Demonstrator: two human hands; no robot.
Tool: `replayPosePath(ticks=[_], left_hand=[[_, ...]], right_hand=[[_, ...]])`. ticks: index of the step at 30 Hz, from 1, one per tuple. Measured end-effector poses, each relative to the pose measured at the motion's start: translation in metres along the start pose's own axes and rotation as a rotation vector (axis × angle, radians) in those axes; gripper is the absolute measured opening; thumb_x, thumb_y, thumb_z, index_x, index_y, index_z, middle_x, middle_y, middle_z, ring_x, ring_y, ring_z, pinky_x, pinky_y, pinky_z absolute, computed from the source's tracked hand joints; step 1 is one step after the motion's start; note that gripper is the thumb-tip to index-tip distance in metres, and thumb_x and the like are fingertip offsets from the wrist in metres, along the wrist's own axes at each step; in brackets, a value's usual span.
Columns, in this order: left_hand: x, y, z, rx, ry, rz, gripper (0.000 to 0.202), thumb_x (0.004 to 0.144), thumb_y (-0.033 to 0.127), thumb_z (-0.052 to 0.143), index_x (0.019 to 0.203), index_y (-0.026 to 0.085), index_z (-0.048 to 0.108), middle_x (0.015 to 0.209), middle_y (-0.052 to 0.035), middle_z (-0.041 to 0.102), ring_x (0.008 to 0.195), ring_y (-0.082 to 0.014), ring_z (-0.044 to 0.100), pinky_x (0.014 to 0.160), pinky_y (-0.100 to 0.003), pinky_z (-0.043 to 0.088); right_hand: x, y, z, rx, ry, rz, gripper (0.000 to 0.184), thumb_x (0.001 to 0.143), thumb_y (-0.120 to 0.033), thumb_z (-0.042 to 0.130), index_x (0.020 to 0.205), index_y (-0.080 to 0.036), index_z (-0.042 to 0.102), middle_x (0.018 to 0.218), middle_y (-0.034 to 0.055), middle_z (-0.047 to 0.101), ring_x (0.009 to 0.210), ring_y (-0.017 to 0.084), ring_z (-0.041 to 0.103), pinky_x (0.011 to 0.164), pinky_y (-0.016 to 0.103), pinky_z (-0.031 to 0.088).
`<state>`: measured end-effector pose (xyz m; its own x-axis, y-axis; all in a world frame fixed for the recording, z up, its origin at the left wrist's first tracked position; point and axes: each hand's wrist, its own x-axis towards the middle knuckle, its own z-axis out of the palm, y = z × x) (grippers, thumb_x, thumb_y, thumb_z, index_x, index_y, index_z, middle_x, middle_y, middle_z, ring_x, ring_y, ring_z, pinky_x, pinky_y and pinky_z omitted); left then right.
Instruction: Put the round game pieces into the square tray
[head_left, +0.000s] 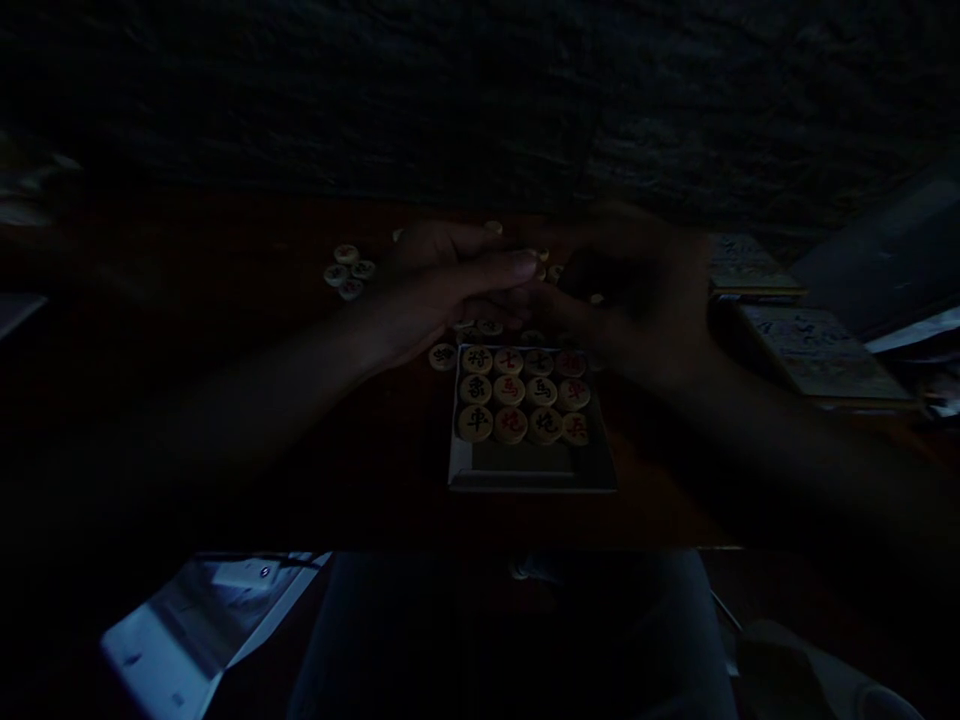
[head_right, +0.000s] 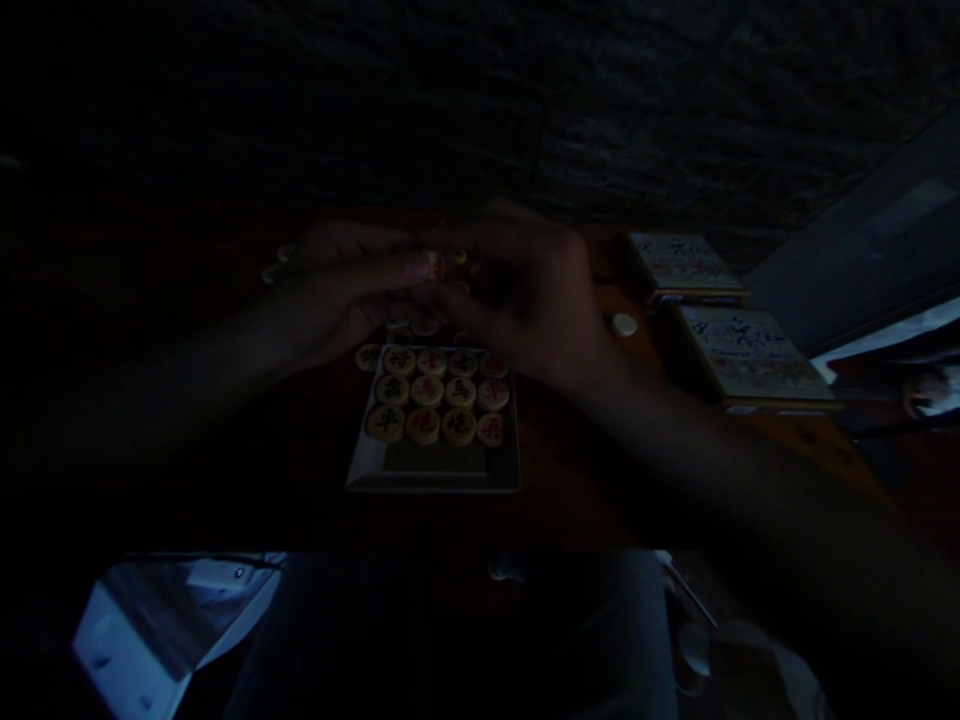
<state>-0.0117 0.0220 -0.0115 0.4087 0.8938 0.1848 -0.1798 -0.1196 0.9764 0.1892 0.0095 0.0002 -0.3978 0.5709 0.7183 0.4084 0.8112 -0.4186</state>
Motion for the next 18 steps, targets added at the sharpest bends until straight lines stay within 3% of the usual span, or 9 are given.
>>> replayPosePath(ticks=[5,13,18], left_hand=[[0.0007,0.0013,0.0008,-0.019,-0.002,-0.025,0.028,0.086,0.041,0.078,0.087,0.012,0.075,0.082,-0.0066,0.077,0.074,-0.0197,0.076,0.068,-0.030,0.064],[0.0012,0.0027,0.0002,-0.078,-0.041,-0.049,0.021,0.080,0.026,0.082,0.094,0.011,0.077,0.089,-0.0087,0.078,0.075,-0.0172,0.075,0.069,-0.028,0.063],[0.0007,0.0034,0.0002,-0.166,-0.061,-0.094,0.023,0.081,0.031,0.082,0.090,0.010,0.078,0.083,-0.0087,0.078,0.073,-0.0171,0.075,0.070,-0.029,0.063]], right_hand=[[0.0000,-0.0005,-0.0007,0.008,0.015,-0.005,0.027,0.084,-0.036,0.083,0.109,-0.027,0.078,0.102,0.0031,0.076,0.080,0.018,0.068,0.068,0.031,0.058],[-0.0002,-0.0004,0.0002,0.033,-0.006,0.009,0.029,0.087,-0.027,0.079,0.115,-0.023,0.076,0.103,0.0050,0.075,0.080,0.016,0.069,0.067,0.029,0.057],[-0.0002,-0.0020,-0.0011,0.035,0.002,0.013,0.027,0.086,-0.027,0.080,0.113,-0.023,0.077,0.099,0.0040,0.073,0.069,0.012,0.065,0.060,0.025,0.054]])
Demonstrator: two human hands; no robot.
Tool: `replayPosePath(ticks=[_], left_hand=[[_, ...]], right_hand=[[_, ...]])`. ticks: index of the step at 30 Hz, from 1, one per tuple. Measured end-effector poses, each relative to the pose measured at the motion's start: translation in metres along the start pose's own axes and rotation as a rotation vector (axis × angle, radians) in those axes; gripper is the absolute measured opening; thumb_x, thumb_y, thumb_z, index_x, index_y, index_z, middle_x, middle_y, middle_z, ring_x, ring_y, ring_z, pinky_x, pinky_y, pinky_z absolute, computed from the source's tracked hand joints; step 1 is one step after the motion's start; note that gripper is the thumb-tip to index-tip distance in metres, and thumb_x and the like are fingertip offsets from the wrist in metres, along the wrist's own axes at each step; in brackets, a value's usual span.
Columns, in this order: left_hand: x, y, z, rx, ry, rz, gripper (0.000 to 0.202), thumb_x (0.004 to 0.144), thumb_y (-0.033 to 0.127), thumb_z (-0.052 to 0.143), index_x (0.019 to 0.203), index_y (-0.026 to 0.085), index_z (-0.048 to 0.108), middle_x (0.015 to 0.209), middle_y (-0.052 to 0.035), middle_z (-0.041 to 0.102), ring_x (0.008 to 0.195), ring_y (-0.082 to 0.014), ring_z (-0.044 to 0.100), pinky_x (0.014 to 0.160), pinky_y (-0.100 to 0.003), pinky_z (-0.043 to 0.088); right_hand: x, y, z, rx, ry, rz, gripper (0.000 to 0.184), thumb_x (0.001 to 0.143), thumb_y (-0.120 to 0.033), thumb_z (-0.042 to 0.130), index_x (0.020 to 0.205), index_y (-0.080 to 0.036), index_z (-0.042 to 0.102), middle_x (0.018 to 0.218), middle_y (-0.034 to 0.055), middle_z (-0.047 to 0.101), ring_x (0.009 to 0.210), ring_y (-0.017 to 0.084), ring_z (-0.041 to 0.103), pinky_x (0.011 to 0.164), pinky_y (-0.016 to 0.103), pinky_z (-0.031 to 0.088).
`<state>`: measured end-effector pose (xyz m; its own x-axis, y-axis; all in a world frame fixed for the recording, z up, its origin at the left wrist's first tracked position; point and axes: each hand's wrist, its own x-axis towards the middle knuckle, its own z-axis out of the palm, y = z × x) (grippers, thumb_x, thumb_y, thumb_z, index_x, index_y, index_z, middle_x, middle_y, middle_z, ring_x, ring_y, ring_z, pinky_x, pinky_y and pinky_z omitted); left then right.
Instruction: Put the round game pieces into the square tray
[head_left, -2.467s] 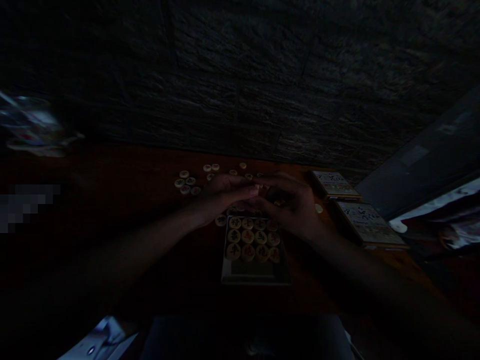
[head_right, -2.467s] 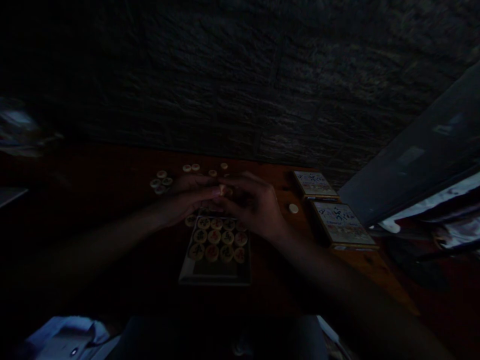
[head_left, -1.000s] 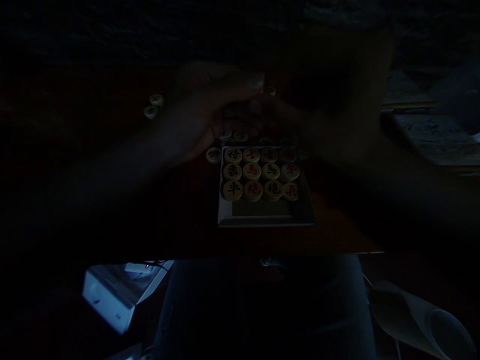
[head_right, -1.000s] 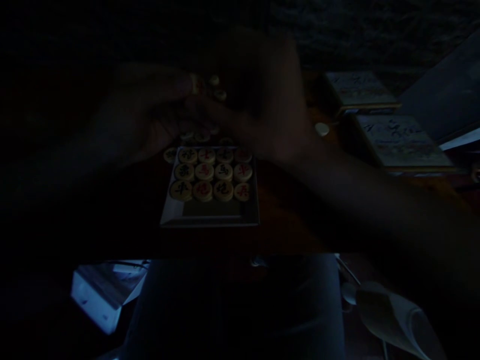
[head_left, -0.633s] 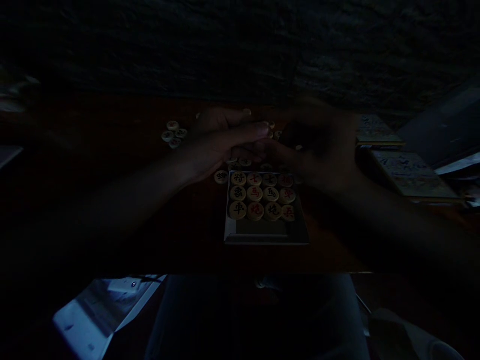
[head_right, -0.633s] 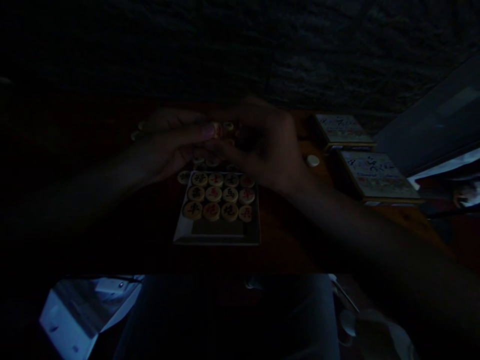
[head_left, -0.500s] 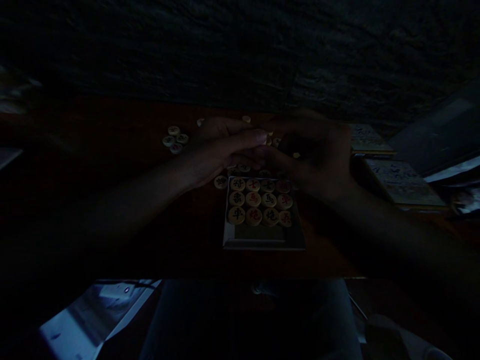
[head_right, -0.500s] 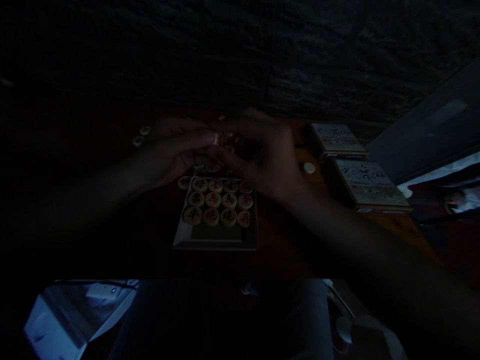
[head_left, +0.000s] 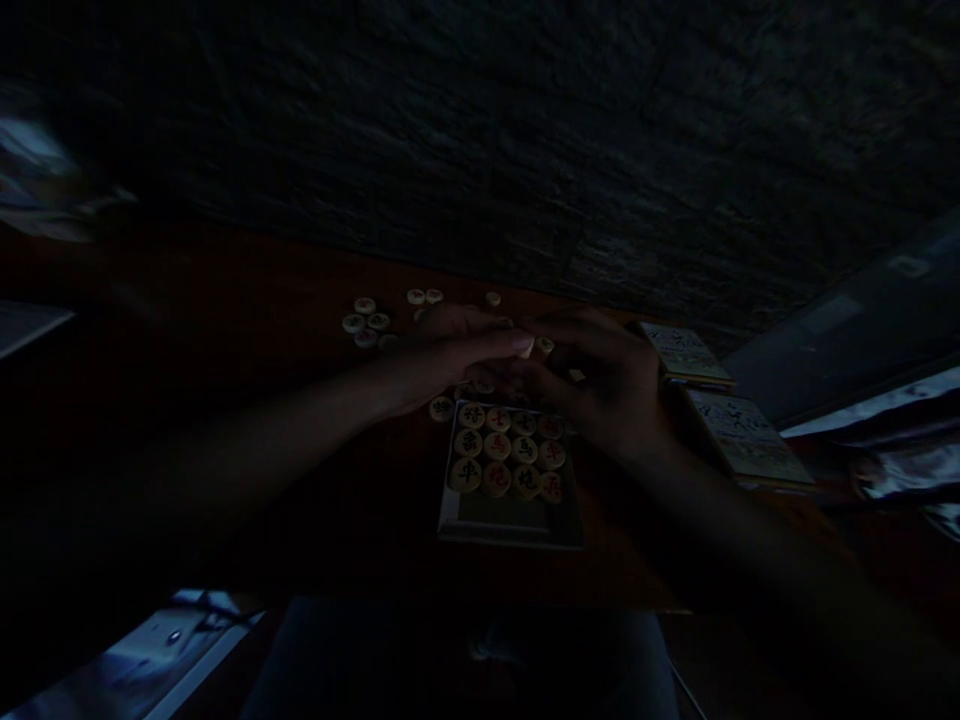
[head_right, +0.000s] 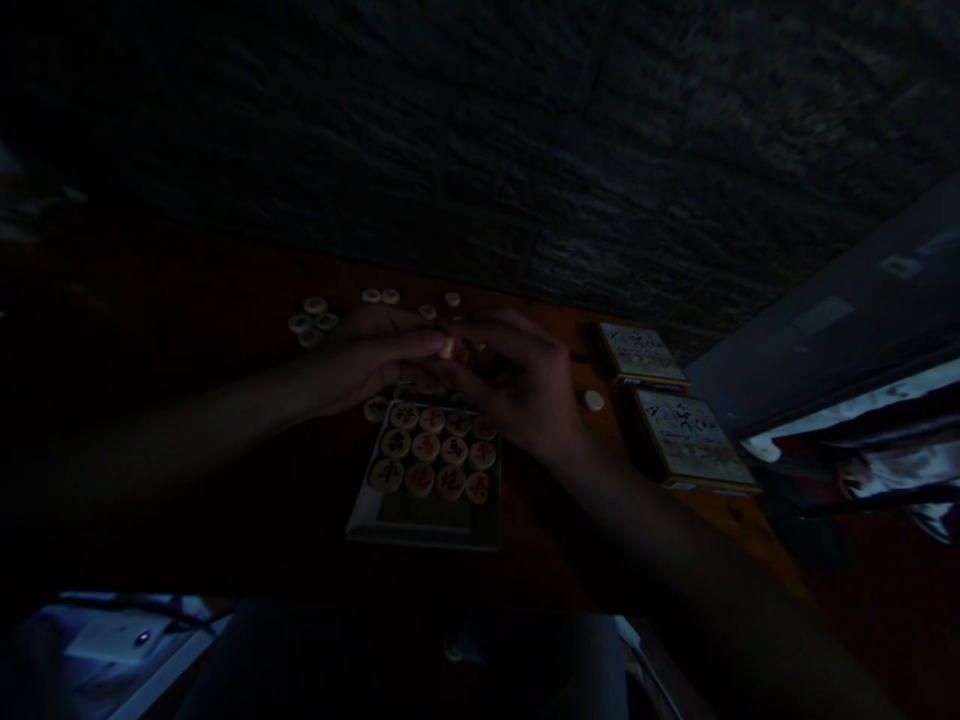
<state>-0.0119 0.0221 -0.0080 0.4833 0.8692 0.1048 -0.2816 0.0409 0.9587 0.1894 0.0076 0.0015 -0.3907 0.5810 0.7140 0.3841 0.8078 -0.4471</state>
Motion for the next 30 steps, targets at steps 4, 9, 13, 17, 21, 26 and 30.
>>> replayPosePath(ticks=[4,9,13,17,21,26,30], left_hand=[[0.001,-0.001,-0.001,-0.027,-0.022,-0.011,0.021,0.081,0.031,0.083,0.087,0.011,0.078,0.081,-0.0068,0.077,0.072,-0.0151,0.074,0.069,-0.027,0.062],[0.001,-0.002,-0.002,-0.026,-0.022,0.002,0.023,0.080,0.027,0.084,0.098,0.013,0.078,0.088,-0.0064,0.078,0.076,-0.0142,0.074,0.071,-0.025,0.061],[0.001,-0.003,-0.002,-0.009,0.004,0.014,0.026,0.077,0.027,0.086,0.097,0.012,0.077,0.084,-0.0056,0.077,0.073,-0.0136,0.073,0.070,-0.024,0.060],[0.003,-0.006,-0.004,0.011,0.009,0.065,0.030,0.078,0.031,0.086,0.100,0.014,0.077,0.095,-0.0077,0.079,0.079,-0.0138,0.074,0.073,-0.024,0.060],[0.003,-0.007,-0.005,0.052,0.057,0.122,0.026,0.078,0.030,0.087,0.098,0.015,0.077,0.096,-0.0059,0.080,0.078,-0.0128,0.075,0.076,-0.025,0.061],[0.000,-0.002,-0.002,0.213,0.151,0.196,0.032,0.074,0.030,0.089,0.099,0.016,0.076,0.098,-0.0076,0.081,0.083,-0.0167,0.077,0.079,-0.029,0.062],[-0.002,-0.001,0.000,0.313,0.149,0.270,0.030,0.072,0.025,0.088,0.098,0.017,0.077,0.099,-0.0076,0.081,0.090,-0.0195,0.078,0.084,-0.032,0.063]], right_hand=[[-0.001,0.001,0.000,-0.003,-0.018,0.006,0.030,0.086,-0.026,0.080,0.116,-0.023,0.076,0.100,0.0044,0.073,0.067,0.012,0.064,0.057,0.025,0.053],[0.000,0.000,-0.001,-0.003,-0.008,0.007,0.029,0.086,-0.023,0.080,0.114,-0.023,0.076,0.099,0.0050,0.072,0.074,0.015,0.066,0.060,0.027,0.054],[0.000,-0.001,-0.003,-0.042,-0.004,0.000,0.027,0.086,-0.022,0.079,0.112,-0.023,0.076,0.094,0.0033,0.068,0.069,0.013,0.062,0.059,0.026,0.053],[-0.002,-0.002,-0.002,0.011,0.012,0.089,0.026,0.087,-0.022,0.076,0.113,-0.023,0.075,0.091,0.0026,0.071,0.068,0.012,0.065,0.059,0.025,0.054],[-0.001,-0.006,0.003,0.242,0.032,0.299,0.025,0.087,-0.027,0.076,0.111,-0.021,0.076,0.085,0.0027,0.078,0.070,0.015,0.073,0.061,0.025,0.058],[0.002,-0.008,0.007,0.423,0.073,0.431,0.020,0.085,-0.032,0.078,0.101,-0.020,0.079,0.074,0.0012,0.077,0.058,0.014,0.070,0.054,0.024,0.058],[0.002,-0.007,0.009,0.484,0.086,0.556,0.026,0.079,-0.038,0.085,0.096,-0.019,0.080,0.066,0.0010,0.074,0.053,0.013,0.068,0.049,0.022,0.056]])
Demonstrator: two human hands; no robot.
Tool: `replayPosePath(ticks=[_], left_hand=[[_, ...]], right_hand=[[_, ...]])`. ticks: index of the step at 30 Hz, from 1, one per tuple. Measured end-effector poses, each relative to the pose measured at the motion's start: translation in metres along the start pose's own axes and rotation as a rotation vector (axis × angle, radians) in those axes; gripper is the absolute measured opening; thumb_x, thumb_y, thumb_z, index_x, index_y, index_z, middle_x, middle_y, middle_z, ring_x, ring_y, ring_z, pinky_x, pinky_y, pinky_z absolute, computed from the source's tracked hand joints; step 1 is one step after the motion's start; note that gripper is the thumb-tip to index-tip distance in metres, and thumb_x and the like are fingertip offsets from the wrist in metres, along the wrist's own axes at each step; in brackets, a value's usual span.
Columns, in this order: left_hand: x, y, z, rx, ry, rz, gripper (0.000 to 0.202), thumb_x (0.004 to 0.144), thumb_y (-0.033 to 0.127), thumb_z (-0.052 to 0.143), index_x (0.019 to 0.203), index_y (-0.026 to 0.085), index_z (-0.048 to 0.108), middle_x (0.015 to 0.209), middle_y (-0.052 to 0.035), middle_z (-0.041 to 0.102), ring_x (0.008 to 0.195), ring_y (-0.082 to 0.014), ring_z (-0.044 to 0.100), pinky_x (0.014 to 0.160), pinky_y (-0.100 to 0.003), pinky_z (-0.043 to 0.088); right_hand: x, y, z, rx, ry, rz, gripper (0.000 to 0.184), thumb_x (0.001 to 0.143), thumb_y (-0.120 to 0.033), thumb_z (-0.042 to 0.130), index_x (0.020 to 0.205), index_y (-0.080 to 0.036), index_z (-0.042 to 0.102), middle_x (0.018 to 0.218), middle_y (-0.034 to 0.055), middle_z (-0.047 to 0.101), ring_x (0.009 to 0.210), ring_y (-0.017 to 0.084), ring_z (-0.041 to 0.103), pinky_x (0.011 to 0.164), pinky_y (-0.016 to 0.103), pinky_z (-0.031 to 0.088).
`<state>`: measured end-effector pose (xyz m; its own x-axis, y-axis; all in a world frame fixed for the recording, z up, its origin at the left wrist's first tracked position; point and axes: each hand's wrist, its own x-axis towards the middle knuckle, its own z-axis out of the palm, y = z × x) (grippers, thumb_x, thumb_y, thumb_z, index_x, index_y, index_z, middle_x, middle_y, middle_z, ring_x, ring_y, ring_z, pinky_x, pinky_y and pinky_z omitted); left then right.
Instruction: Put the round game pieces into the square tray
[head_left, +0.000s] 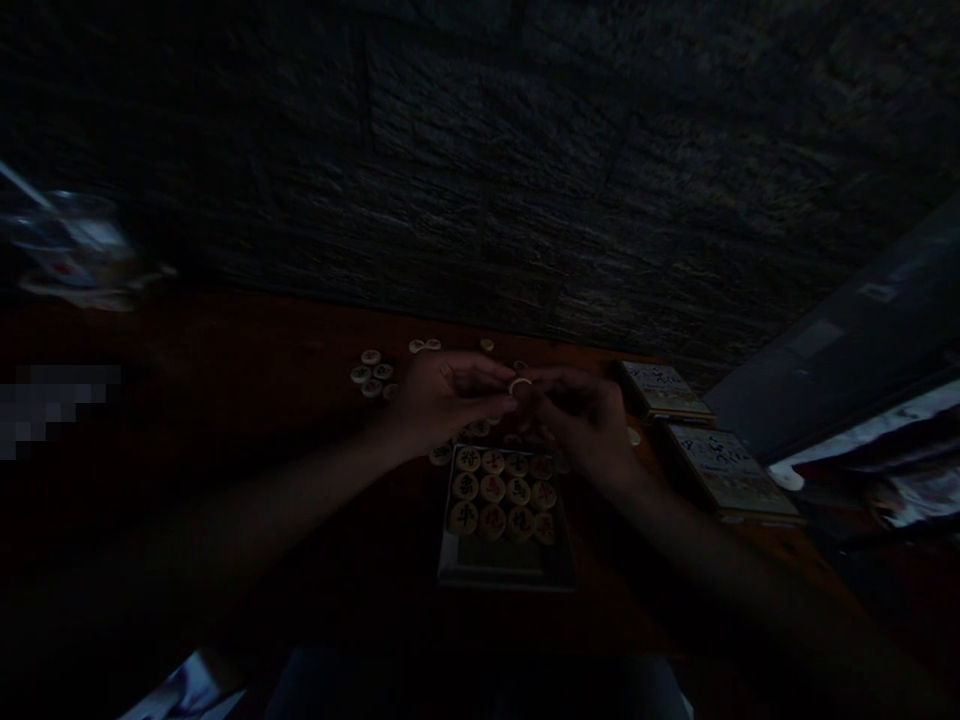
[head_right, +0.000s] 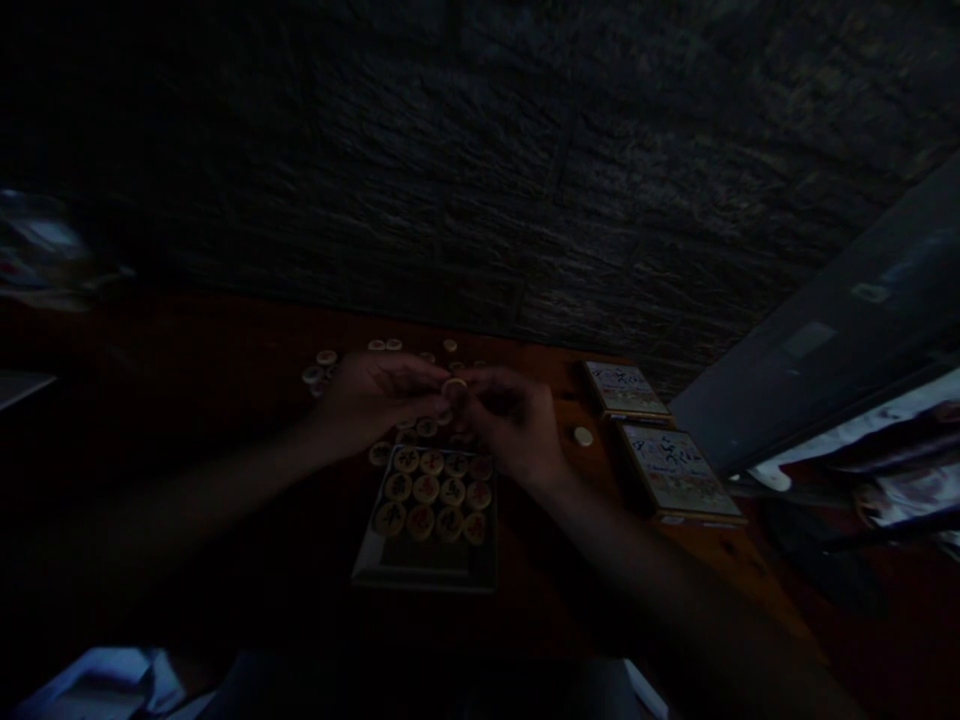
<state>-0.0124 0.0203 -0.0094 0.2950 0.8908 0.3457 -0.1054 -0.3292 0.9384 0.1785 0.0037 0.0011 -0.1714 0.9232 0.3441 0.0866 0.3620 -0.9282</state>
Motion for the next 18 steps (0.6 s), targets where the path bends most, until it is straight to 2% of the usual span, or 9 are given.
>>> replayPosePath(ticks=[4,7,12,15,18], left_hand=[[-0.0031,0.0008,0.0015,0.108,0.003,0.062,0.025,0.077,0.022,0.084,0.101,0.018,0.078,0.100,-0.0070,0.081,0.092,-0.0200,0.078,0.085,-0.031,0.063],[-0.0039,0.0018,0.0022,0.129,0.011,0.098,0.023,0.080,0.023,0.082,0.102,0.018,0.079,0.101,-0.0070,0.081,0.090,-0.0188,0.078,0.084,-0.030,0.063],[-0.0018,0.0017,0.0012,0.102,0.040,0.095,0.025,0.082,0.028,0.080,0.105,0.018,0.079,0.107,-0.0077,0.081,0.096,-0.0200,0.078,0.086,-0.031,0.063],[-0.0016,0.0007,0.0006,0.098,0.044,0.095,0.026,0.083,0.029,0.079,0.108,0.019,0.079,0.112,-0.0081,0.080,0.099,-0.0207,0.077,0.088,-0.032,0.063],[-0.0032,0.0003,0.0006,0.145,0.021,0.138,0.027,0.085,0.025,0.077,0.111,0.018,0.079,0.115,-0.0086,0.080,0.101,-0.0205,0.077,0.090,-0.032,0.062]], right_hand=[[0.0009,-0.0001,0.0008,0.047,-0.002,0.080,0.028,0.073,-0.041,0.089,0.084,-0.017,0.079,0.063,0.0020,0.074,0.051,0.012,0.066,0.048,0.021,0.055],[0.0017,-0.0011,0.0009,0.059,-0.014,0.107,0.029,0.077,-0.045,0.085,0.081,-0.017,0.079,0.062,0.0028,0.073,0.051,0.012,0.067,0.049,0.021,0.055],[0.0035,0.0019,-0.0007,0.064,-0.027,0.112,0.028,0.083,-0.044,0.080,0.091,-0.017,0.081,0.064,0.0034,0.074,0.054,0.014,0.070,0.052,0.024,0.057],[0.0041,0.0036,-0.0016,0.086,-0.036,0.125,0.027,0.080,-0.039,0.083,0.098,-0.018,0.081,0.065,0.0024,0.075,0.054,0.014,0.070,0.053,0.024,0.058],[0.0040,0.0029,-0.0013,0.115,-0.048,0.125,0.027,0.077,-0.037,0.087,0.094,-0.017,0.080,0.065,0.0013,0.074,0.053,0.013,0.068,0.052,0.023,0.056]])
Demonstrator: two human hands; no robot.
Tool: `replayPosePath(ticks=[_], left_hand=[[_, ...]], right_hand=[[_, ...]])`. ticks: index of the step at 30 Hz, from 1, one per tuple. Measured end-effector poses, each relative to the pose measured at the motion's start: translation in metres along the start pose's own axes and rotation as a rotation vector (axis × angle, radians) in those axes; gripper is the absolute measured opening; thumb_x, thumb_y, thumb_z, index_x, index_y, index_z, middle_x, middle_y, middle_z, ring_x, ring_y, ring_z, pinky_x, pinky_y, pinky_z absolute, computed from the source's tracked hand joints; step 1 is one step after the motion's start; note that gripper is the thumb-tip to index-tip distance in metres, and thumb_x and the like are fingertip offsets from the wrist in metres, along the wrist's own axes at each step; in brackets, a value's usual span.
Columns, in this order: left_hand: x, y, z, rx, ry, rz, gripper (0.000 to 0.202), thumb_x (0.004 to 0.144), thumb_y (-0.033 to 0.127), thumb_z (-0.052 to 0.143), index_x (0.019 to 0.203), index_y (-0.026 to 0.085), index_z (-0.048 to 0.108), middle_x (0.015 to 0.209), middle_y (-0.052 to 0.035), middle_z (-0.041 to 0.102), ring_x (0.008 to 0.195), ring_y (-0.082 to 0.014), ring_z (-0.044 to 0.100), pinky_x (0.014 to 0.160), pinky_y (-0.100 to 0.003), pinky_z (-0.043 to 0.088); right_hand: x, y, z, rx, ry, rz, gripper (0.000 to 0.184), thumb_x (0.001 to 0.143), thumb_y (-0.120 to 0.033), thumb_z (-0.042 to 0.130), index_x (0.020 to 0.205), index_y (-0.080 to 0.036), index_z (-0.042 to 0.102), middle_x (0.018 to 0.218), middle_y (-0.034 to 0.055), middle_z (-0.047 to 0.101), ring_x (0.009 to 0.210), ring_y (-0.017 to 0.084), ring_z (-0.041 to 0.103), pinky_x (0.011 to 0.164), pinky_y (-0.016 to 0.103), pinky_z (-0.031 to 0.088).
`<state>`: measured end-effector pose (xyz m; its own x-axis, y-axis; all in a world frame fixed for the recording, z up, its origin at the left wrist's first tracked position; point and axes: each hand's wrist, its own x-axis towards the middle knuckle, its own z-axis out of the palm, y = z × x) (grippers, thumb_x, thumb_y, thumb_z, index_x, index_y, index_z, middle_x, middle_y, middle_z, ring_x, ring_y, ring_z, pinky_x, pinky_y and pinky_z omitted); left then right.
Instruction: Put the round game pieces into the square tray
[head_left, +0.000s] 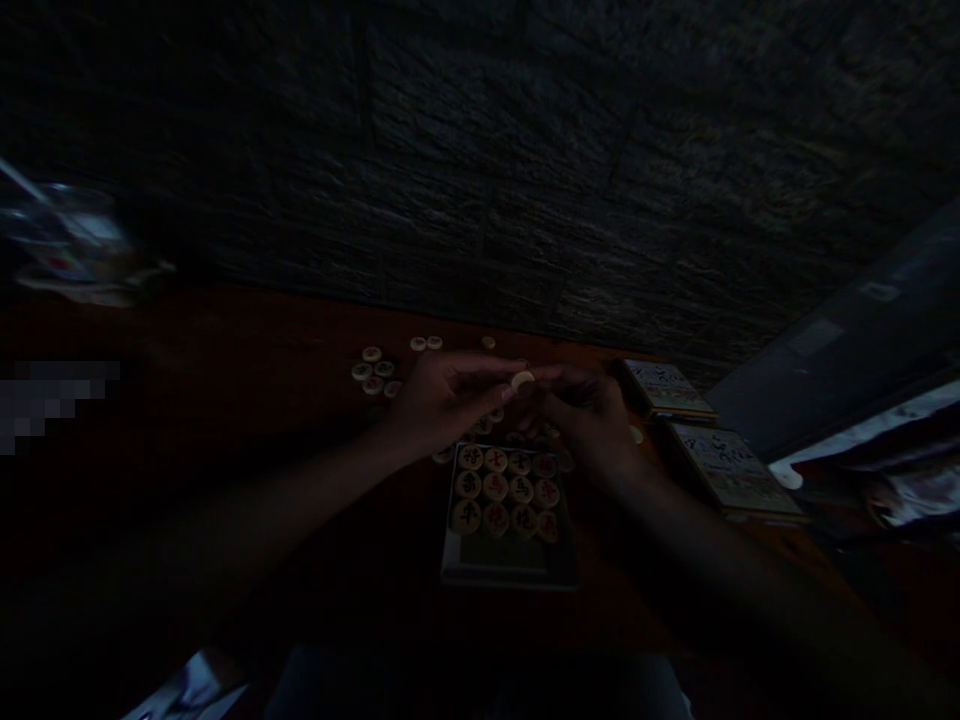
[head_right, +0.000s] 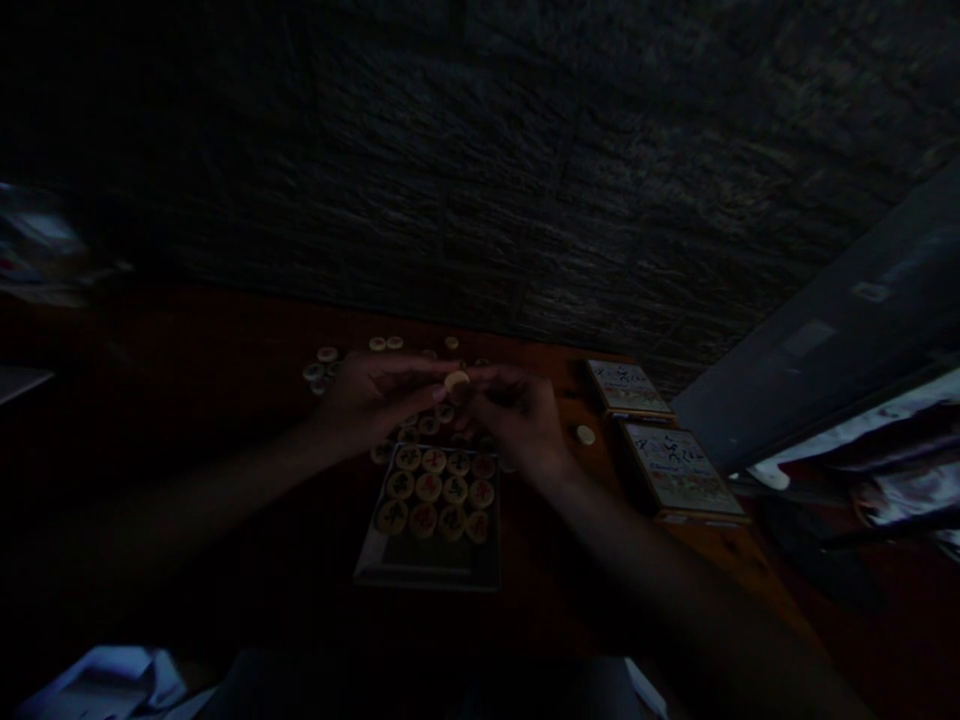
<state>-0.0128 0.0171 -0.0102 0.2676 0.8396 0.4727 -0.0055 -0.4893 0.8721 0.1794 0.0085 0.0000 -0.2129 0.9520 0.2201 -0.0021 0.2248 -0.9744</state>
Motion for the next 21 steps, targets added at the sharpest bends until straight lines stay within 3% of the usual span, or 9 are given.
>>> replayPosePath(ticks=[11,21], left_hand=[[-0.0030,0.0020,0.0029,0.091,-0.019,0.067,0.029,0.085,0.023,0.075,0.113,0.020,0.078,0.119,-0.0099,0.077,0.107,-0.0221,0.074,0.093,-0.035,0.062],[-0.0007,0.0017,0.0045,0.078,0.018,-0.058,0.025,0.083,0.027,0.077,0.107,0.017,0.076,0.105,-0.0085,0.080,0.093,-0.0203,0.076,0.079,-0.030,0.061]], right_hand=[[-0.0022,-0.0020,0.0025,0.010,0.021,-0.007,0.026,0.075,-0.038,0.088,0.085,-0.017,0.077,0.061,0.0004,0.072,0.048,0.011,0.064,0.048,0.022,0.054],[-0.0026,-0.0005,0.0032,-0.032,-0.006,0.033,0.029,0.081,-0.046,0.081,0.088,-0.017,0.081,0.062,0.0029,0.074,0.048,0.014,0.067,0.046,0.023,0.055]])
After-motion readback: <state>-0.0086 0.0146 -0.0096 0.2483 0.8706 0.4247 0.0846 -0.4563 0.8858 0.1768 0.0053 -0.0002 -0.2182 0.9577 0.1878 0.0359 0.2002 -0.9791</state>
